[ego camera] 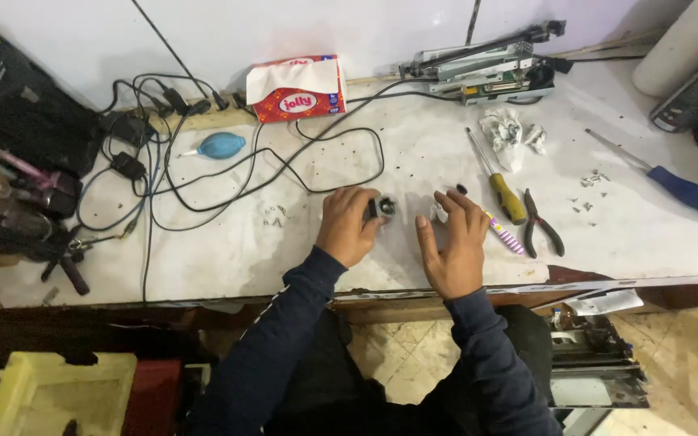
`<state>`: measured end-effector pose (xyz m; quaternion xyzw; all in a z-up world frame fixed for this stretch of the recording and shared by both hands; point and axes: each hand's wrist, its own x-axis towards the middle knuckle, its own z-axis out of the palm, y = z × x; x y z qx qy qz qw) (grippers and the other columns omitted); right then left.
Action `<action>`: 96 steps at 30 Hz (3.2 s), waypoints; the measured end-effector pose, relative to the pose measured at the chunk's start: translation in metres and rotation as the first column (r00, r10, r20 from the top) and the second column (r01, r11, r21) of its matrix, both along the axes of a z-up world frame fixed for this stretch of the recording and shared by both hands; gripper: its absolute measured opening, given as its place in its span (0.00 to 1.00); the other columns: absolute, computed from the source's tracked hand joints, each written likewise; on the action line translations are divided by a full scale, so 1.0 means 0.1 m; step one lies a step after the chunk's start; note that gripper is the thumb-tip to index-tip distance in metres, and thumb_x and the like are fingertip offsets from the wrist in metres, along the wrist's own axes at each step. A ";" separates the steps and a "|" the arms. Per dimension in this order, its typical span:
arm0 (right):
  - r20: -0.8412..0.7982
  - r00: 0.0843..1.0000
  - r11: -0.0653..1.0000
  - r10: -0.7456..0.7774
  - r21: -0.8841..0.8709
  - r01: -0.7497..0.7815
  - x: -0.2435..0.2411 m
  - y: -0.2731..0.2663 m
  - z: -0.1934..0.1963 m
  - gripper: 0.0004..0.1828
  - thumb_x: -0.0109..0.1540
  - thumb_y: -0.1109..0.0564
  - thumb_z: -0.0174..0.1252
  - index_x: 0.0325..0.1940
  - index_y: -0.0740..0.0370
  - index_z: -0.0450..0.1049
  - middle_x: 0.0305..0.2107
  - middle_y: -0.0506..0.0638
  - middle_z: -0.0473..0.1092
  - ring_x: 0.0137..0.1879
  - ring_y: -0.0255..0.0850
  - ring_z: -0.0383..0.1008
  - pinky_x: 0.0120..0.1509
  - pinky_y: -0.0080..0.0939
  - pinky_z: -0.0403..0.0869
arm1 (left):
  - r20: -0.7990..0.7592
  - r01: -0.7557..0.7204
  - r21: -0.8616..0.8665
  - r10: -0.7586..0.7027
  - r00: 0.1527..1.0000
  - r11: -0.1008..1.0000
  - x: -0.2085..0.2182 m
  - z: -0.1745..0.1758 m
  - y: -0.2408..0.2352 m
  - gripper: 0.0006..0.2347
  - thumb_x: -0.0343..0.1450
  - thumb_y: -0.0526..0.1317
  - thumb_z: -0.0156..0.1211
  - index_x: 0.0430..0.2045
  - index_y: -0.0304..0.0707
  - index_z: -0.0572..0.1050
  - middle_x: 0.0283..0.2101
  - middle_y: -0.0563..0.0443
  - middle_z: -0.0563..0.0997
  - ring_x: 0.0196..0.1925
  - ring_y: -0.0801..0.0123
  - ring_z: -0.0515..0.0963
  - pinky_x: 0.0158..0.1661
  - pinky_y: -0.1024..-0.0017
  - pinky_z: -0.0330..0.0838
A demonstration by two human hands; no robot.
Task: The person cleans a small electronic component using a tissue and a blue air blower. They wipe the component, blow air into it to remove dust, and repeat the process. The person then picks up a green circuit board and holds it while continuing to clean the small component.
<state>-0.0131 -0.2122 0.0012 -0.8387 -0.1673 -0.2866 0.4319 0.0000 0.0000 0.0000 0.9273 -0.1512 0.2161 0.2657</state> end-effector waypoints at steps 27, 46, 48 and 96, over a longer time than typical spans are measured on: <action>0.069 0.997 0.998 -0.020 0.057 0.016 -0.04 0.00 0.10 0.18 0.70 0.50 0.57 0.62 0.59 0.72 0.53 0.56 0.66 0.63 0.59 0.62 0.70 0.61 0.58 | 0.102 0.043 -0.825 0.074 0.992 0.563 -0.29 0.36 -0.07 0.18 0.68 0.32 0.71 0.52 0.32 0.76 0.44 0.48 0.81 0.42 0.71 0.82 0.46 0.75 0.76; -0.089 0.901 0.832 0.425 0.429 -0.351 -0.24 0.30 0.58 0.33 0.60 0.69 0.65 0.70 0.70 0.66 0.48 0.64 0.75 0.55 0.53 0.77 0.58 0.52 0.77 | 0.236 0.197 -0.609 -0.061 0.970 0.768 -0.74 0.46 -0.14 0.21 0.68 0.31 0.72 0.56 0.37 0.73 0.58 0.40 0.76 0.57 0.49 0.78 0.56 0.57 0.74; 0.115 0.989 0.993 0.096 0.064 -0.103 -0.07 0.22 0.47 0.32 0.60 0.64 0.71 0.68 0.62 0.72 0.43 0.57 0.74 0.50 0.55 0.77 0.56 0.50 0.77 | 0.233 0.113 -0.615 0.043 0.971 0.781 -0.73 0.34 0.03 0.17 0.70 0.32 0.67 0.54 0.36 0.73 0.55 0.40 0.75 0.54 0.49 0.78 0.54 0.57 0.74; 0.008 1.000 0.939 -0.027 -0.342 0.028 0.44 0.21 -0.03 0.39 0.55 0.55 0.71 0.71 0.51 0.71 0.38 0.54 0.75 0.48 0.55 0.78 0.52 0.57 0.78 | 0.149 -0.232 -0.565 0.374 0.915 0.792 -0.97 0.08 0.68 0.07 0.74 0.33 0.64 0.44 0.34 0.78 0.42 0.45 0.74 0.42 0.53 0.76 0.43 0.64 0.72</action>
